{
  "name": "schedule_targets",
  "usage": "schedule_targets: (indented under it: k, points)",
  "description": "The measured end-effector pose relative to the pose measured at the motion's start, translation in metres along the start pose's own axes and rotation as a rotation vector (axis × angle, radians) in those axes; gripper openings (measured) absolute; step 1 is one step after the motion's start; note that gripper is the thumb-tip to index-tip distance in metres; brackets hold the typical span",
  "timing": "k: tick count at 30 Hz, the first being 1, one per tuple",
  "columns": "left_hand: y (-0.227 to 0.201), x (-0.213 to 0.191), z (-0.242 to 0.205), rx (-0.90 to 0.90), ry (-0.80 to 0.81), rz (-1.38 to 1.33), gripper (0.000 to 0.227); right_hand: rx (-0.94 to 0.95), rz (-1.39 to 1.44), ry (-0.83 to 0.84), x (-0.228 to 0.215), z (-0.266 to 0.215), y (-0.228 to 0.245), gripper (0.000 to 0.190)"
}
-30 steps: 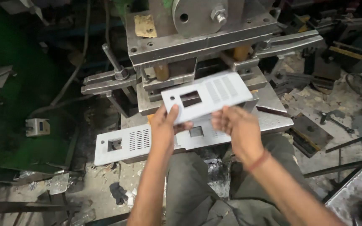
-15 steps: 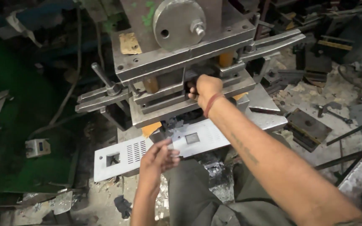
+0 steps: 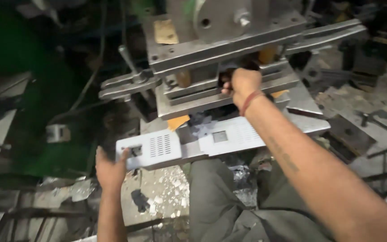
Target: The operator is feeding metal sheets into a stamping press to punch holes and then stacking the finished pieces.
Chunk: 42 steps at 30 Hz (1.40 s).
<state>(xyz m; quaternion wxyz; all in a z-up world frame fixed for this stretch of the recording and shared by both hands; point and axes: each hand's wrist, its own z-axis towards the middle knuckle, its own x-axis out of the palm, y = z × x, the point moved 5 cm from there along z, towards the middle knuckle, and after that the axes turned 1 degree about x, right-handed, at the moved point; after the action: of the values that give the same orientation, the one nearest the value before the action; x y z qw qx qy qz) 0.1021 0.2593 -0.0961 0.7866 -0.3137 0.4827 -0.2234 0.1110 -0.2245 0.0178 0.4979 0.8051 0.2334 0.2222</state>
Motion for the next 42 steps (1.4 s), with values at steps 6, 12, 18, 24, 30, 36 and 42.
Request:
schedule_targets:
  k: [6,12,18,24,30,36,42]
  points:
    - [0.026,-0.004,0.03,-0.258,0.484,0.525,0.059,0.012,-0.097,0.012,0.002,-0.015,0.018,0.025]
    - [-0.001,-0.035,0.028,-0.142,0.396,0.411,0.049,0.07,0.049,-0.013,-0.008,0.01,-0.002,0.032]
    - [0.05,-0.004,0.015,-0.263,0.537,0.493,0.049,0.011,0.152,0.376,-0.084,-0.096,-0.027,0.011]
    - [0.054,-0.006,0.017,-0.284,0.47,0.363,0.074,0.072,0.15,0.321,-0.155,-0.1,-0.13,0.018]
    - [0.031,-0.007,0.007,-0.305,0.531,0.396,0.063,0.242,-0.124,0.225,-0.175,-0.045,-0.191,0.029]
    - [-0.006,-0.078,0.008,-0.403,0.363,0.407,0.059,0.357,-0.128,0.336,-0.179,-0.072,-0.191,0.024]
    - [-0.01,-0.051,0.01,-0.037,0.44,0.692,0.035,0.423,-0.181,0.489,-0.154,-0.094,-0.215,0.021]
